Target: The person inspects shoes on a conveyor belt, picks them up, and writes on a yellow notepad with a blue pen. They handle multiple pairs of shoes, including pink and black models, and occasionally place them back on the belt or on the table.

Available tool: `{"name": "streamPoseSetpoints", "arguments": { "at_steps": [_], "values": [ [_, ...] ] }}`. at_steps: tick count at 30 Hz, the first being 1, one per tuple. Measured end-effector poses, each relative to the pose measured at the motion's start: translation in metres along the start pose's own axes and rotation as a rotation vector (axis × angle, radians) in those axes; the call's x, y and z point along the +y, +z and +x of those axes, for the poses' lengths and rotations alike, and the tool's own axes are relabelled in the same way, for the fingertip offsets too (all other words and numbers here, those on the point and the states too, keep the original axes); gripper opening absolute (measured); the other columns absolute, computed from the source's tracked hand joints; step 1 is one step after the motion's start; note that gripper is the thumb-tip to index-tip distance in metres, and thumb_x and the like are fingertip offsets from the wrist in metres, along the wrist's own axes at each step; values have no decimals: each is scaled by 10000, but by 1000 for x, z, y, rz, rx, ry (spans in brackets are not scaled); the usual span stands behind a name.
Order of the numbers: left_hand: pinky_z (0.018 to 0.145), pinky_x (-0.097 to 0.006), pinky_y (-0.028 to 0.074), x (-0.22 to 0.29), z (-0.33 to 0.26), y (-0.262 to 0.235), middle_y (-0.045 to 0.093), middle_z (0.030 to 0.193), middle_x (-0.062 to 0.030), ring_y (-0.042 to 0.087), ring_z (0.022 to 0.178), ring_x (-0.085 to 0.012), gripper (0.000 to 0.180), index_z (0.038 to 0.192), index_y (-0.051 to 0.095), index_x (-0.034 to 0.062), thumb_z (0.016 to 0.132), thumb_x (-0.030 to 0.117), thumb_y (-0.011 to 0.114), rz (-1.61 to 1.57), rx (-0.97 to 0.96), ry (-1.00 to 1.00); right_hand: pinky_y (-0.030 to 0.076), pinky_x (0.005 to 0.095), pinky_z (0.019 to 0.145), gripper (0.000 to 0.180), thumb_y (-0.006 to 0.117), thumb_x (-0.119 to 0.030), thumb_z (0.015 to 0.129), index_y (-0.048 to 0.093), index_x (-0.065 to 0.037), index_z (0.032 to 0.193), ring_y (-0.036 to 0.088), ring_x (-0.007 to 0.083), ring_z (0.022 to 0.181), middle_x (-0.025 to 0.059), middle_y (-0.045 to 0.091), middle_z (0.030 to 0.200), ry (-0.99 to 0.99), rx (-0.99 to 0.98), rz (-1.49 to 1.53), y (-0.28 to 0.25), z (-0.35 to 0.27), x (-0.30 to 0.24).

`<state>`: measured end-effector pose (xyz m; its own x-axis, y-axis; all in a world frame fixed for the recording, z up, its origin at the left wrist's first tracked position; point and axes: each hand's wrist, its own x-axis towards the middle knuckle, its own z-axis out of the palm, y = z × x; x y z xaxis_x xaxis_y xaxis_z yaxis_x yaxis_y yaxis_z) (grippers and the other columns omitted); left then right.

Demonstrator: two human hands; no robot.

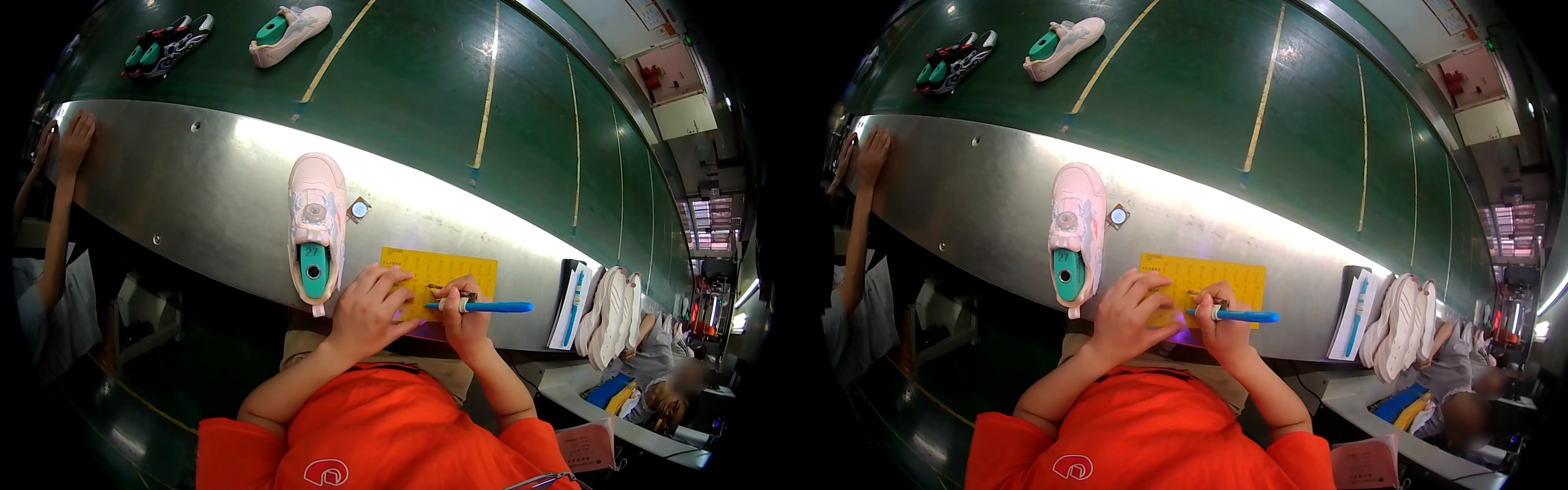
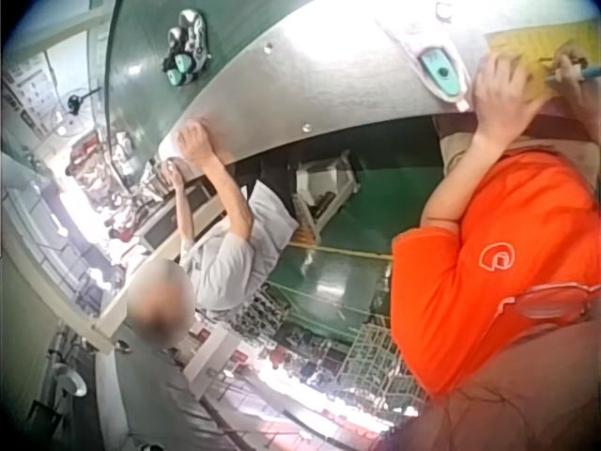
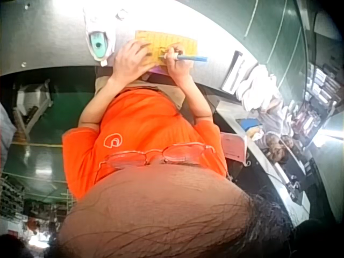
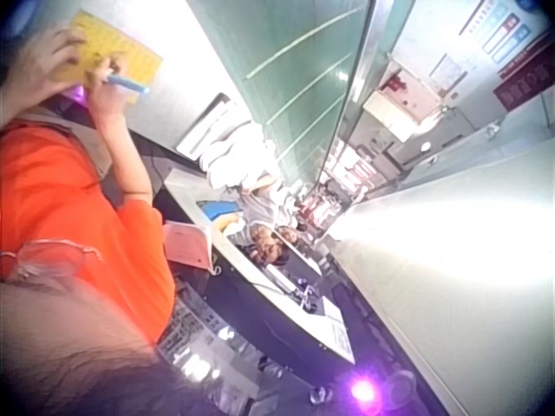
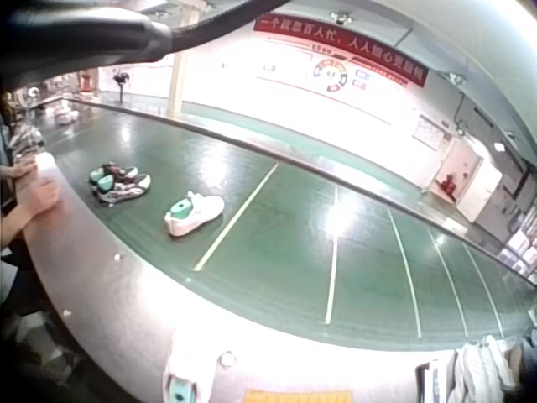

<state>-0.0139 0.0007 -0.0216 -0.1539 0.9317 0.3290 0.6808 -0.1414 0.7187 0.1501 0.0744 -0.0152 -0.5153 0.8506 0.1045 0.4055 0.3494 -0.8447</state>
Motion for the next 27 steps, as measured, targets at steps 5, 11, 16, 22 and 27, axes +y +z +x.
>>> {"name": "streamPoseSetpoints", "arguments": {
  "at_steps": [5,11,16,22,27],
  "values": [
    [828,-367,437,-1,-1,1,559,1013,-19,529,999,-235,251,743,585,100,620,254,740,5,-8,-13,427,255,487,121,468,-95,861,508,-13,782,535,140,514,79,571,656,100,36,54,1,-1,-2],
    [885,-364,410,-2,-2,1,541,1038,-33,497,1038,-229,277,805,601,83,633,261,725,1,-51,-4,430,230,477,133,447,-100,878,497,-8,796,538,113,513,83,583,674,53,29,28,1,-1,0],
    [891,-368,407,-2,-2,1,541,1038,-36,499,1036,-225,280,808,604,81,633,264,725,7,-46,3,428,206,462,150,429,-108,896,485,-1,806,533,81,508,85,594,683,11,29,3,2,-2,4],
    [878,-385,420,-2,-1,2,566,1000,-20,543,989,-224,215,747,587,104,650,241,720,1,4,-3,433,228,479,141,455,-103,877,499,-2,789,539,115,516,91,592,669,41,50,16,3,-1,0],
    [872,-385,422,-2,-1,2,565,1003,-18,541,993,-223,219,748,587,104,651,247,720,-3,-3,-3,438,275,512,111,498,-85,836,530,-8,762,557,181,536,93,581,660,113,68,49,4,-1,-2]
  ]
}}
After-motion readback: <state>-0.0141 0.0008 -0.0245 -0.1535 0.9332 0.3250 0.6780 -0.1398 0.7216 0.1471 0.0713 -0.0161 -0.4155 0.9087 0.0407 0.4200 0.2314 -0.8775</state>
